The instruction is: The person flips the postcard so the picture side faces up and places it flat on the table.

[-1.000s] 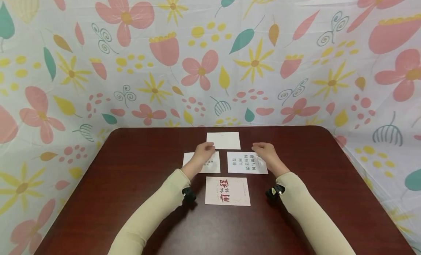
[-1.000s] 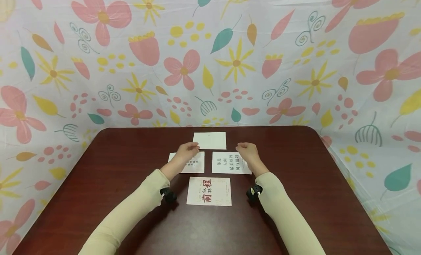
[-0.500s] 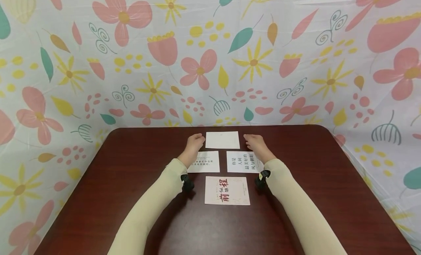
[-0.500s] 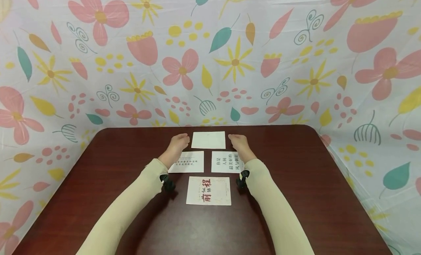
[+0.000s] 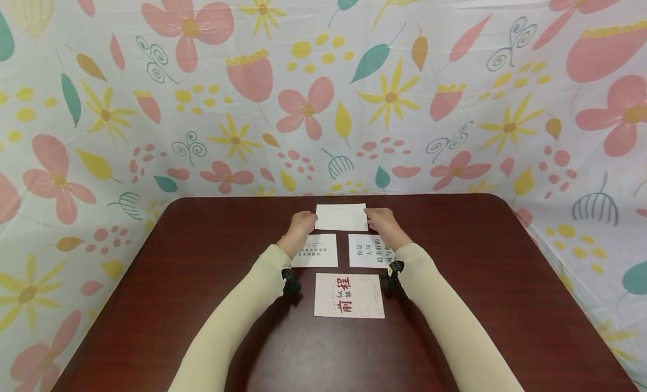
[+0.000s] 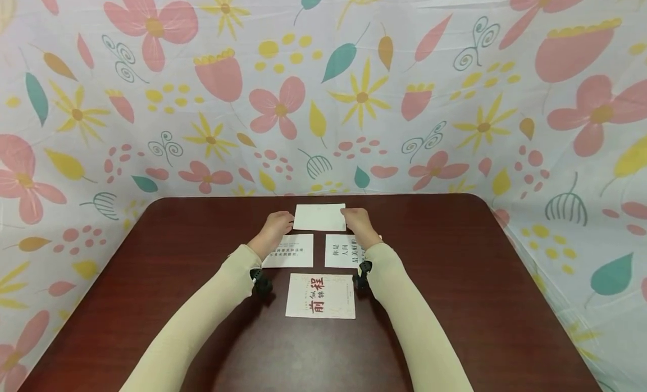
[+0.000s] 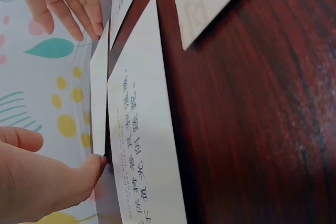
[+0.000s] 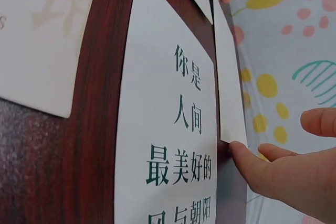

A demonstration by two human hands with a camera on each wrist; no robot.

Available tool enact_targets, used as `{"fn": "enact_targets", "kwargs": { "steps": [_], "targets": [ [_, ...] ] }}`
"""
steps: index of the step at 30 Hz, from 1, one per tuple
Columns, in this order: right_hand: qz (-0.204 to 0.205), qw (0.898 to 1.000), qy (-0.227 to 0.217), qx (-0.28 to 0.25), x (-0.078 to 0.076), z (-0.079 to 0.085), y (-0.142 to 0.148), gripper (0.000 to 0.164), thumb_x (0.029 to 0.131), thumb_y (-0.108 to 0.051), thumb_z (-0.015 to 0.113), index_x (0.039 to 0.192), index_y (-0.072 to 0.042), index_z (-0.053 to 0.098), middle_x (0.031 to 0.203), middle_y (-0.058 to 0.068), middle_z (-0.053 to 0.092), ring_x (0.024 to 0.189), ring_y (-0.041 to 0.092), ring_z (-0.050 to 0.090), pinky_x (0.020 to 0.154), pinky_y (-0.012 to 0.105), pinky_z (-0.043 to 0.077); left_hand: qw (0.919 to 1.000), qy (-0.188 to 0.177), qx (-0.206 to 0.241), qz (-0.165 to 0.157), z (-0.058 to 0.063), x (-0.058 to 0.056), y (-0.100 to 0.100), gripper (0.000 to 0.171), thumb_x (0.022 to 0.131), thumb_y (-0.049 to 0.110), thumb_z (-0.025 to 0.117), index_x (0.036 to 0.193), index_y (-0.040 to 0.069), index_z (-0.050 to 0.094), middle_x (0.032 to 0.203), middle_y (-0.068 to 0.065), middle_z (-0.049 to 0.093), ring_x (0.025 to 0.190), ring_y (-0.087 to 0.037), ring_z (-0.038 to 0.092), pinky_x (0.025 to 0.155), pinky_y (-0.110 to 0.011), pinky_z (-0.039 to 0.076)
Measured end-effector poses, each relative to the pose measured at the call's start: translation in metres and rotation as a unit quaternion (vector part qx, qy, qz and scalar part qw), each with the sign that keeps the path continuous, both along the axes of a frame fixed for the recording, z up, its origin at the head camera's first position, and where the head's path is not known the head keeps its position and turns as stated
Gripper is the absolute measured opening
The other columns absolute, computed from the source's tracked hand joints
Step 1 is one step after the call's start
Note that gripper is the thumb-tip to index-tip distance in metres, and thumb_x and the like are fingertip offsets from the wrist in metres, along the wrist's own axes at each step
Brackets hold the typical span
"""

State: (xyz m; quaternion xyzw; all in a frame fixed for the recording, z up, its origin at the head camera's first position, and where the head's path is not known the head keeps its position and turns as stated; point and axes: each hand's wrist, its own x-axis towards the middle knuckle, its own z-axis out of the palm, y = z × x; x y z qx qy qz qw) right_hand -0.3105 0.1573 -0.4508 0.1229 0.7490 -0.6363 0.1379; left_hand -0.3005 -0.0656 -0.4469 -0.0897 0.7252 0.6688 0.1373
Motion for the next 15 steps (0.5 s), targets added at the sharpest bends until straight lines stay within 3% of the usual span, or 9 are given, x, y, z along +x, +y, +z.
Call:
{"fn": "enact_targets", "kwargs": {
  "steps": [7,15],
  "targets": [
    [0.029,0.999,0.001,-0.021,0.0033,0.0021,-0.0016,0.062,0.102,-0.028,0.044,0.15,0.004,0.021,0.155,0.019,0.023,0.14,0.035,0.028,0.112,0.041,0.029,0.9999,0.004,0.011,0.005,0.0015,0.0018,-0.0029,0.055,0.099,0.014,0.046,0.147,-0.006,0.027,0.152,-0.021,0.026,0.14,-0.036,0.025,0.113,-0.045,0.027],
    [0.029,0.999,0.016,-0.02,0.0023,0.0067,-0.0057,0.062,0.103,-0.027,0.044,0.151,0.002,0.019,0.157,0.018,0.019,0.142,0.034,0.023,0.113,0.039,0.028,0.9999,0.011,-0.009,0.006,0.0028,0.0019,-0.0026,0.055,0.098,0.016,0.046,0.146,-0.005,0.03,0.152,-0.019,0.029,0.141,-0.035,0.025,0.113,-0.046,0.026]
  ]
}}
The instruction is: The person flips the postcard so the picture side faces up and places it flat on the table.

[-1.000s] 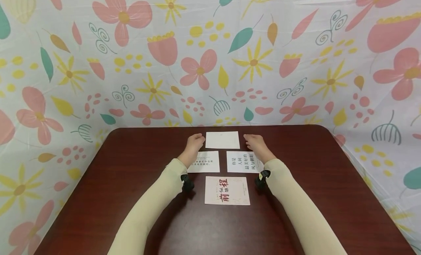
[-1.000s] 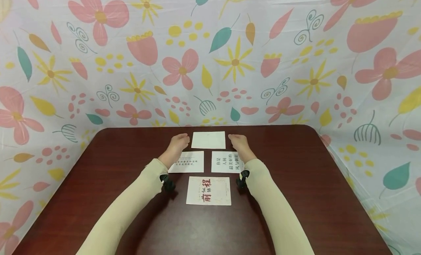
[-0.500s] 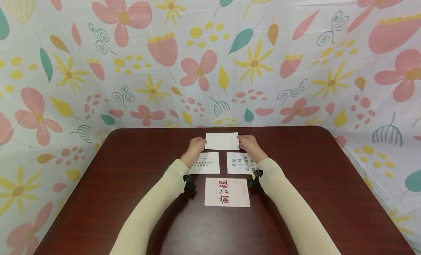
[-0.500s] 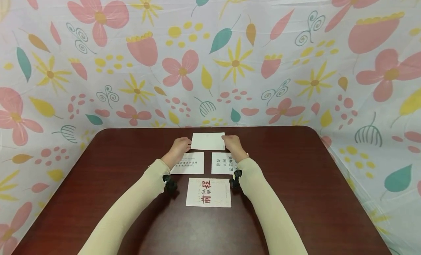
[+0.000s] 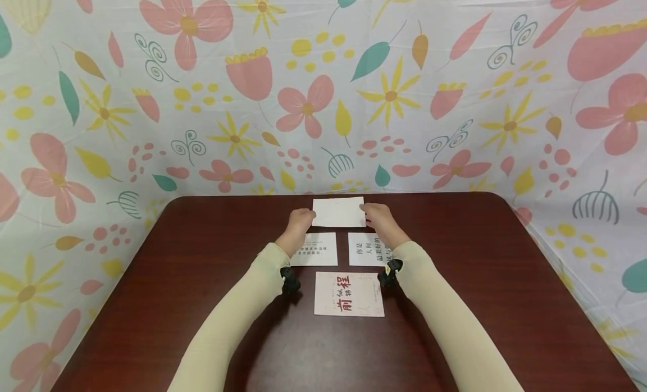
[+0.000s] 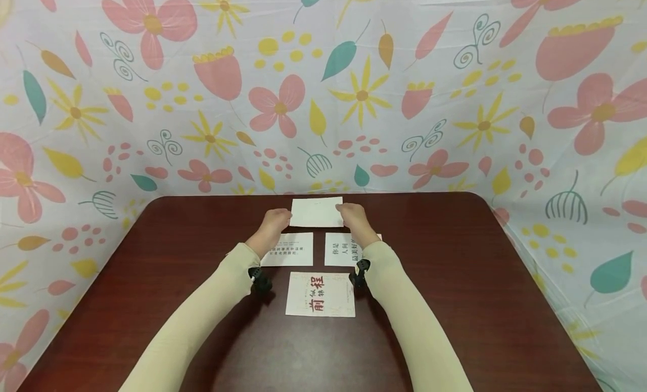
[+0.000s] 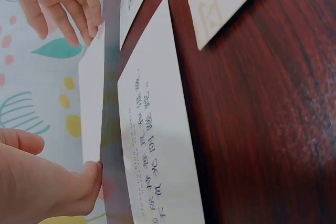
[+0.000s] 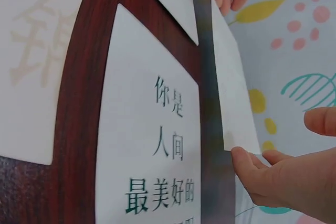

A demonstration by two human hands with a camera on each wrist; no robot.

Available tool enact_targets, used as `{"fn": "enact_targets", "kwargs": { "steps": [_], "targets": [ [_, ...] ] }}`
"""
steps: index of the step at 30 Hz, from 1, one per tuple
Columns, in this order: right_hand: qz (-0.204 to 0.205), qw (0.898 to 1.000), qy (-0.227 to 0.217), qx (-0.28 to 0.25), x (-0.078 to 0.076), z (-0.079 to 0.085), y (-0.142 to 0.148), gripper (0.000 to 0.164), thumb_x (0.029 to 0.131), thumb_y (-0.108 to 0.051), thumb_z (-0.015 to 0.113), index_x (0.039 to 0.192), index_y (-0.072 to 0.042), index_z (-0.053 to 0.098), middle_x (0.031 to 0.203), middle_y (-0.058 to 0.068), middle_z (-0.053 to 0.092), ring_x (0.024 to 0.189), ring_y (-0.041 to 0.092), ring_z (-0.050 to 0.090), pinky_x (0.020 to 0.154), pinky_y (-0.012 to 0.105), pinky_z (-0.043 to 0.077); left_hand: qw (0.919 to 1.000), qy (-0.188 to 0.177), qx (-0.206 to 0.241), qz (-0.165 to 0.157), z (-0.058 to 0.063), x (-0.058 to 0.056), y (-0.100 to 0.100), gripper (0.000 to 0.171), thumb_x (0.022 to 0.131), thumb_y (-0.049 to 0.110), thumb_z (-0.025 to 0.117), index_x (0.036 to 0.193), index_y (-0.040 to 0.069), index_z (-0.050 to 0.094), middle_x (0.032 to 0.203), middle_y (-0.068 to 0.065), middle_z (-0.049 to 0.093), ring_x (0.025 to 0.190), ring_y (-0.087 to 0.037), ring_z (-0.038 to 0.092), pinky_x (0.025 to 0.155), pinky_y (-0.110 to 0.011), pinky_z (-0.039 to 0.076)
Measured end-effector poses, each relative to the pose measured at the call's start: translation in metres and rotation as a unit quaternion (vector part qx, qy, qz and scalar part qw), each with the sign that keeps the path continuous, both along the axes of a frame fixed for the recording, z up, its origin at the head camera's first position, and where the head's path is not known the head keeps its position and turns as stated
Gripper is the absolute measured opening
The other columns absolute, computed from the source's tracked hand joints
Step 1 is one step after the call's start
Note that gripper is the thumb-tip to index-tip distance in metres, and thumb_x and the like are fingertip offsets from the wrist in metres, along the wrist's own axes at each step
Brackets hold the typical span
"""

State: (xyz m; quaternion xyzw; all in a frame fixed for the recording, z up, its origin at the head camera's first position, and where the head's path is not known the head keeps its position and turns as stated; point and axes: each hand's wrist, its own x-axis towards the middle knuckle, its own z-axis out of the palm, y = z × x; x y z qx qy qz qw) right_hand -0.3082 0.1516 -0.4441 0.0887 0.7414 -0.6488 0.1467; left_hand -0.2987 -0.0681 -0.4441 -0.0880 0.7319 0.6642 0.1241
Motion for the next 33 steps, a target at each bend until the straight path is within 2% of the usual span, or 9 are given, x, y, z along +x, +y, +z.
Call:
{"fn": "enact_targets", "kwargs": {
  "steps": [7,11,21,27,33],
  "targets": [
    [-0.017,1.0,0.015,-0.003,0.002,0.008,-0.002,0.06,0.103,-0.025,0.042,0.152,0.001,0.018,0.156,0.019,0.021,0.141,0.034,0.027,0.113,0.041,0.028,0.9997,0.022,-0.009,-0.01,0.006,0.003,0.0,0.055,0.098,0.015,0.045,0.147,-0.006,0.028,0.153,-0.021,0.028,0.141,-0.036,0.024,0.114,-0.046,0.025],
    [-0.027,0.999,0.029,-0.014,0.003,0.011,-0.003,0.059,0.103,-0.023,0.041,0.152,0.001,0.019,0.155,0.02,0.024,0.139,0.035,0.029,0.113,0.041,0.028,0.9993,0.035,-0.011,-0.01,0.01,0.003,0.001,0.056,0.099,0.015,0.044,0.149,-0.003,0.027,0.153,-0.02,0.028,0.14,-0.035,0.026,0.113,-0.046,0.027],
    [-0.052,0.997,0.047,-0.04,0.005,0.016,-0.002,0.059,0.104,-0.028,0.041,0.151,0.002,0.021,0.152,0.023,0.028,0.139,0.034,0.032,0.113,0.039,0.029,0.9977,0.059,-0.033,-0.004,0.01,-0.002,0.005,0.051,0.1,0.019,0.046,0.149,0.012,0.035,0.14,-0.017,0.045,0.129,-0.033,0.043,0.106,-0.047,0.036],
    [-0.075,0.994,0.047,-0.059,0.006,0.016,-0.003,0.06,0.104,-0.033,0.038,0.15,0.003,0.023,0.149,0.023,0.033,0.137,0.032,0.034,0.112,0.037,0.03,0.9976,0.064,-0.026,0.0,0.011,0.0,0.005,0.047,0.102,0.026,0.045,0.147,0.014,0.038,0.145,-0.014,0.041,0.133,-0.032,0.039,0.108,-0.047,0.033],
    [-0.121,0.988,0.046,-0.088,0.006,0.014,-0.002,0.053,0.104,-0.03,0.038,0.143,0.006,0.036,0.144,0.022,0.038,0.133,0.03,0.039,0.111,0.035,0.033,0.9986,0.051,-0.013,-0.007,0.009,0.001,0.005,0.052,0.103,0.039,0.039,0.148,0.012,0.037,0.152,-0.011,0.035,0.139,-0.031,0.031,0.112,-0.046,0.029]
  ]
}}
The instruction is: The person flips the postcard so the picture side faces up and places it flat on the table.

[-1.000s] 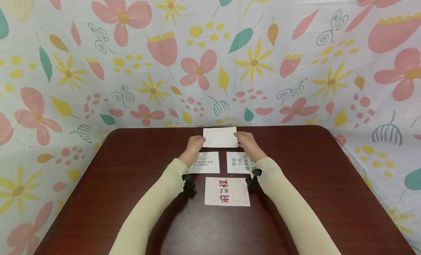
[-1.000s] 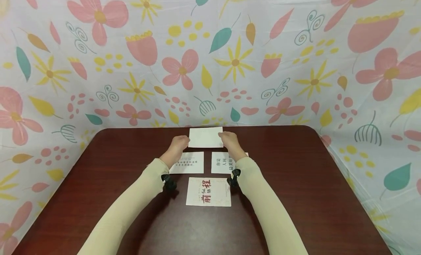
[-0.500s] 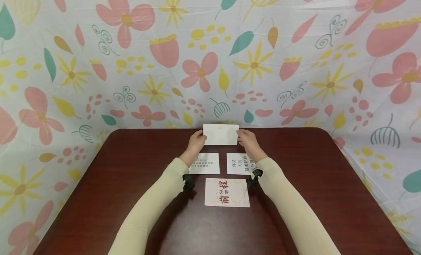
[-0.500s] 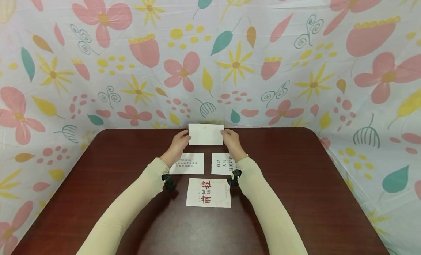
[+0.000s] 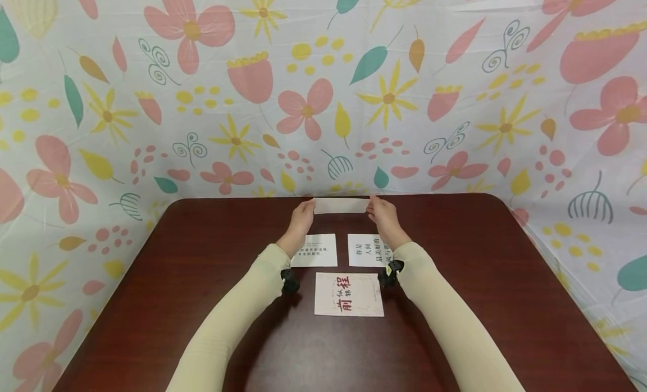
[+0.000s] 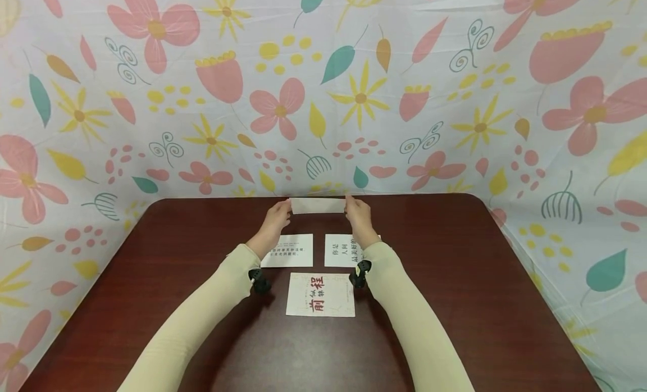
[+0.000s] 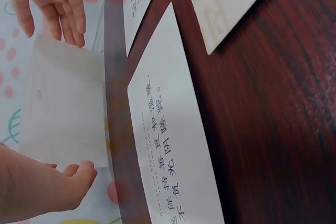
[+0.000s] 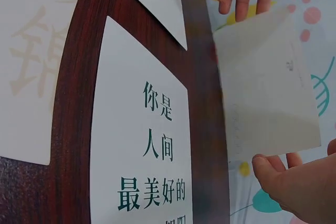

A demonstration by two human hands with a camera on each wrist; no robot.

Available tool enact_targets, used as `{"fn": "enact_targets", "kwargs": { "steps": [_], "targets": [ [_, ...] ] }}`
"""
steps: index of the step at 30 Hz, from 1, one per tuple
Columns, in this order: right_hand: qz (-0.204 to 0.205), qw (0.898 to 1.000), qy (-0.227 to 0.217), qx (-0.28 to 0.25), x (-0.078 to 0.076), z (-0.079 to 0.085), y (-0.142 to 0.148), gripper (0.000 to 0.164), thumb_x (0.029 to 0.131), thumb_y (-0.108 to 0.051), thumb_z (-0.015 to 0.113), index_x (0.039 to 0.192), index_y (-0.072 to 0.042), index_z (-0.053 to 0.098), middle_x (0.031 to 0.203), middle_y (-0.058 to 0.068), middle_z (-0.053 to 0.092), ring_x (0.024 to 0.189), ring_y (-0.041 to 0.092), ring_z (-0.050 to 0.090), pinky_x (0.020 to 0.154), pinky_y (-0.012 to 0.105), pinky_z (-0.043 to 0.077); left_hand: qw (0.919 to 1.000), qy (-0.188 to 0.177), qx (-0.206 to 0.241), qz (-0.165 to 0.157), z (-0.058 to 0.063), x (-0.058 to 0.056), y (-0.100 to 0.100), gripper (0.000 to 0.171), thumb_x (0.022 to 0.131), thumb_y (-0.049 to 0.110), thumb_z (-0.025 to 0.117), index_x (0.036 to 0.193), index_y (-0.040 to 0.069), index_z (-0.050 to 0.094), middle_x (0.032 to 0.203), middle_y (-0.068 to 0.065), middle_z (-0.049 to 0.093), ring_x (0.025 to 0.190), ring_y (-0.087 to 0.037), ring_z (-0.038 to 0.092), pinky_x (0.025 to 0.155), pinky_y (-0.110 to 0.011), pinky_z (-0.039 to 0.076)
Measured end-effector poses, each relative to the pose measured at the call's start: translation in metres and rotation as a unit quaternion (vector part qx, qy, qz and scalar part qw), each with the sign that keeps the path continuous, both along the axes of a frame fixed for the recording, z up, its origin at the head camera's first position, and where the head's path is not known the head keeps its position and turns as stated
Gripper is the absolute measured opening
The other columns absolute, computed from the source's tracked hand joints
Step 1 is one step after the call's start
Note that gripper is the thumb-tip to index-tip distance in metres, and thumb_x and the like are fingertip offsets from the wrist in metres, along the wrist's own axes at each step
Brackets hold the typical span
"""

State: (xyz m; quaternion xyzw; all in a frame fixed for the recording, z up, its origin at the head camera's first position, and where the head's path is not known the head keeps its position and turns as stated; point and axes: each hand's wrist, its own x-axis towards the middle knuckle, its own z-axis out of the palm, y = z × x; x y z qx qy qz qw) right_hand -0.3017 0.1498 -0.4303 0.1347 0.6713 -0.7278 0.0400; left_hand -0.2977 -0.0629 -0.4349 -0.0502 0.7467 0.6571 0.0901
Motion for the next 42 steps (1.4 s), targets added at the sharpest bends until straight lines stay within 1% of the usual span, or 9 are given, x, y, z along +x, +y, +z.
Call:
{"fn": "enact_targets", "kwargs": {
  "steps": [4,9,16,20,22,25,35,38,42],
  "targets": [
    [-0.015,1.0,0.003,-0.009,0.0,-0.001,0.001,0.049,0.104,-0.027,0.04,0.139,0.007,0.041,0.14,0.02,0.042,0.131,0.03,0.041,0.11,0.034,0.034,0.9998,-0.009,0.019,0.006,0.0,0.0,0.0,0.055,0.103,0.044,0.038,0.145,0.008,0.04,0.15,-0.012,0.036,0.137,-0.034,0.034,0.111,-0.045,0.03],
    [-0.017,1.0,0.004,0.004,0.001,-0.003,0.002,0.044,0.102,-0.016,0.045,0.141,0.004,0.042,0.144,0.019,0.041,0.133,0.028,0.041,0.108,0.031,0.036,0.9996,0.004,0.024,0.013,0.0,0.001,0.0,0.053,0.102,0.041,0.042,0.141,0.006,0.045,0.146,-0.015,0.041,0.133,-0.037,0.039,0.109,-0.045,0.034],
    [-0.028,0.999,0.008,0.044,0.002,-0.008,0.002,0.043,0.096,0.001,0.043,0.138,0.004,0.046,0.141,0.02,0.046,0.133,0.03,0.041,0.107,0.037,0.037,0.9986,0.028,0.016,0.042,-0.004,0.003,0.0,0.037,0.1,0.024,0.051,0.132,0.004,0.054,0.133,-0.015,0.052,0.125,-0.032,0.048,0.104,-0.043,0.04],
    [-0.035,0.997,0.01,0.068,0.003,-0.008,0.001,0.049,0.089,0.007,0.044,0.138,0.003,0.048,0.138,0.018,0.05,0.127,0.027,0.044,0.093,0.035,0.041,0.9975,0.045,0.011,0.053,-0.005,0.002,0.001,0.032,0.097,0.011,0.055,0.127,0.002,0.057,0.126,-0.015,0.055,0.119,-0.031,0.052,0.099,-0.041,0.044],
    [-0.036,0.996,0.014,0.075,0.004,-0.007,0.0,0.051,0.087,0.009,0.044,0.137,0.002,0.049,0.138,0.018,0.051,0.124,0.027,0.046,0.084,0.035,0.039,0.9972,0.05,0.008,0.055,-0.006,0.002,0.001,0.033,0.095,0.006,0.056,0.127,0.002,0.058,0.125,-0.015,0.055,0.117,-0.03,0.053,0.097,-0.041,0.046],
    [-0.04,0.996,0.018,0.079,0.004,-0.007,0.0,0.052,0.086,0.011,0.045,0.136,0.002,0.05,0.136,0.018,0.052,0.124,0.026,0.048,0.078,0.034,0.038,0.9965,0.057,0.003,0.061,-0.007,0.001,0.002,0.034,0.092,0.001,0.057,0.126,0.001,0.058,0.123,-0.015,0.056,0.113,-0.03,0.055,0.094,-0.039,0.048],
    [-0.052,0.995,0.002,0.088,0.003,-0.008,-0.001,0.042,0.091,0.002,0.052,0.133,0.001,0.055,0.14,0.019,0.047,0.118,0.028,0.047,0.095,0.042,0.043,0.993,0.083,-0.025,0.08,-0.01,-0.001,0.004,0.033,0.086,-0.007,0.058,0.118,-0.004,0.063,0.107,-0.016,0.061,0.094,-0.023,0.059,0.078,-0.028,0.051],
    [-0.042,0.995,0.002,0.093,0.003,-0.008,-0.002,0.041,0.092,0.001,0.052,0.133,0.001,0.055,0.14,0.019,0.047,0.117,0.029,0.047,0.096,0.043,0.043,0.9928,0.082,-0.036,0.08,-0.009,-0.001,0.002,0.032,0.087,-0.006,0.057,0.119,-0.004,0.064,0.107,-0.016,0.061,0.094,-0.024,0.058,0.079,-0.03,0.051],
    [-0.031,0.994,-0.005,0.106,0.003,-0.008,-0.003,0.041,0.093,-0.001,0.051,0.133,0.001,0.054,0.137,0.02,0.049,0.116,0.029,0.049,0.095,0.043,0.043,0.9942,0.067,-0.058,0.061,-0.009,0.0,0.0,0.034,0.091,0.0,0.056,0.125,0.0,0.062,0.114,-0.015,0.06,0.105,-0.027,0.057,0.087,-0.036,0.051]
  ]
}}
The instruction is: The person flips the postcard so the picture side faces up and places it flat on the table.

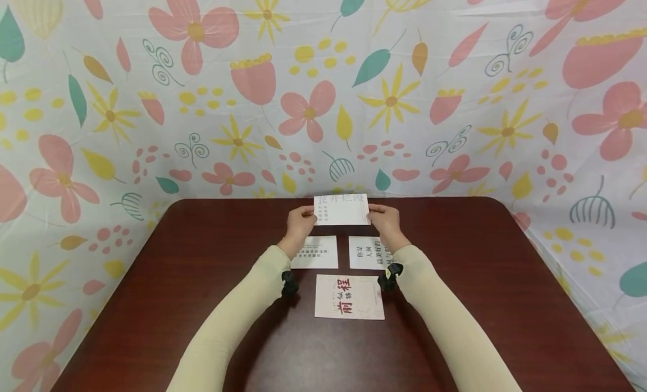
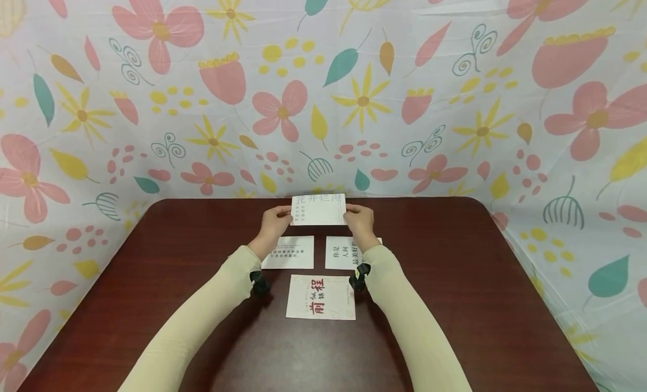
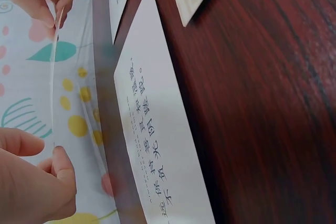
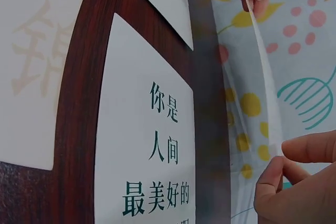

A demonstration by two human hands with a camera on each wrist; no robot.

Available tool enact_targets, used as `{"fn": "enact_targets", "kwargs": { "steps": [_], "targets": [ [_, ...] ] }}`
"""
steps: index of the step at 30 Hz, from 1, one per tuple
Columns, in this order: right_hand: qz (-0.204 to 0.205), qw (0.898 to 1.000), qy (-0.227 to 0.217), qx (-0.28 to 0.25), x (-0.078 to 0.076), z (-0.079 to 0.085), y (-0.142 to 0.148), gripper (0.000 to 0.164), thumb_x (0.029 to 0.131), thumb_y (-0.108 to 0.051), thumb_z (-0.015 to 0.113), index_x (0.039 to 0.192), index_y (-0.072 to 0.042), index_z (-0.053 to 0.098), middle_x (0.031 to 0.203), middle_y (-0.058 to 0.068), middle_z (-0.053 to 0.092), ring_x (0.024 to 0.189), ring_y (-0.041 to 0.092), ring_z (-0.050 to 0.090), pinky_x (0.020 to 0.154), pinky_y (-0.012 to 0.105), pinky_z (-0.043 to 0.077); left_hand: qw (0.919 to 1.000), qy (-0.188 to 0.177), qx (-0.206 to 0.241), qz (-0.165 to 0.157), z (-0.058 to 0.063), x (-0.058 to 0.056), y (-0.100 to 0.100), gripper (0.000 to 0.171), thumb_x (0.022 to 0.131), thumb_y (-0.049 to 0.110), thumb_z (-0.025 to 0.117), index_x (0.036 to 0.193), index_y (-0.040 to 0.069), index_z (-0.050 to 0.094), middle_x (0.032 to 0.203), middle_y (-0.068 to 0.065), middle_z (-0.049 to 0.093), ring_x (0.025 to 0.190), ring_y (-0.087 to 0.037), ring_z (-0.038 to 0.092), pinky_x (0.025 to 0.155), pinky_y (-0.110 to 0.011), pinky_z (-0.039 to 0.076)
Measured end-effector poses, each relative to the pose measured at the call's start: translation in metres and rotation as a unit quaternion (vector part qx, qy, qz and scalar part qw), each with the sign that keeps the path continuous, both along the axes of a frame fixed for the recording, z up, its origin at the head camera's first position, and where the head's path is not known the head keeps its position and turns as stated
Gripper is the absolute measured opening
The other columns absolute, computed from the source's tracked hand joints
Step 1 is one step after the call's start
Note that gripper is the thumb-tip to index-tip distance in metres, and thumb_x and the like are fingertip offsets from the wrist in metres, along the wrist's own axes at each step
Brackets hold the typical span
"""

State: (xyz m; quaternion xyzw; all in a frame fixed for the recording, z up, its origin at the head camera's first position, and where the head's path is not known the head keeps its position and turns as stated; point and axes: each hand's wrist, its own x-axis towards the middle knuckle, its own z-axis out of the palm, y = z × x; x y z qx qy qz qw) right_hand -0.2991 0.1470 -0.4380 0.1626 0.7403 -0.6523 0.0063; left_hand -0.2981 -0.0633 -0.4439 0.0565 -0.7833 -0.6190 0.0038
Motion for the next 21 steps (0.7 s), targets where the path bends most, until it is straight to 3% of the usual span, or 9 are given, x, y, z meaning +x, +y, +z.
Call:
{"fn": "enact_targets", "kwargs": {
  "steps": [4,10,21],
  "targets": [
    [0.019,0.999,-0.017,0.022,0.0003,-0.0007,0.0004,0.045,0.093,-0.003,0.048,0.137,0.002,0.05,0.138,0.021,0.048,0.118,0.03,0.048,0.095,0.042,0.043,0.9992,-0.02,-0.021,-0.027,-0.0002,0.0009,-0.0003,0.037,0.095,0.007,0.053,0.131,0.002,0.058,0.126,-0.015,0.057,0.116,-0.029,0.054,0.093,-0.039,0.048],
    [0.053,0.997,-0.04,0.03,0.002,-0.0014,0.0034,0.049,0.095,-0.006,0.046,0.143,0.003,0.041,0.146,0.022,0.038,0.133,0.034,0.039,0.106,0.044,0.037,0.9966,-0.043,-0.036,-0.061,0.0013,0.0015,0.0,0.041,0.096,0.01,0.051,0.136,0.001,0.052,0.135,-0.018,0.052,0.122,-0.032,0.051,0.098,-0.042,0.045],
    [0.092,0.993,-0.069,0.04,-0.0002,-0.0065,0.0055,0.051,0.098,-0.011,0.045,0.146,0.002,0.035,0.151,0.023,0.031,0.137,0.039,0.032,0.111,0.047,0.03,0.9921,-0.073,-0.042,-0.093,-0.0026,0.0024,0.0008,0.047,0.098,0.013,0.05,0.142,-0.002,0.043,0.142,-0.02,0.045,0.132,-0.034,0.041,0.104,-0.046,0.039]
  ]
}}
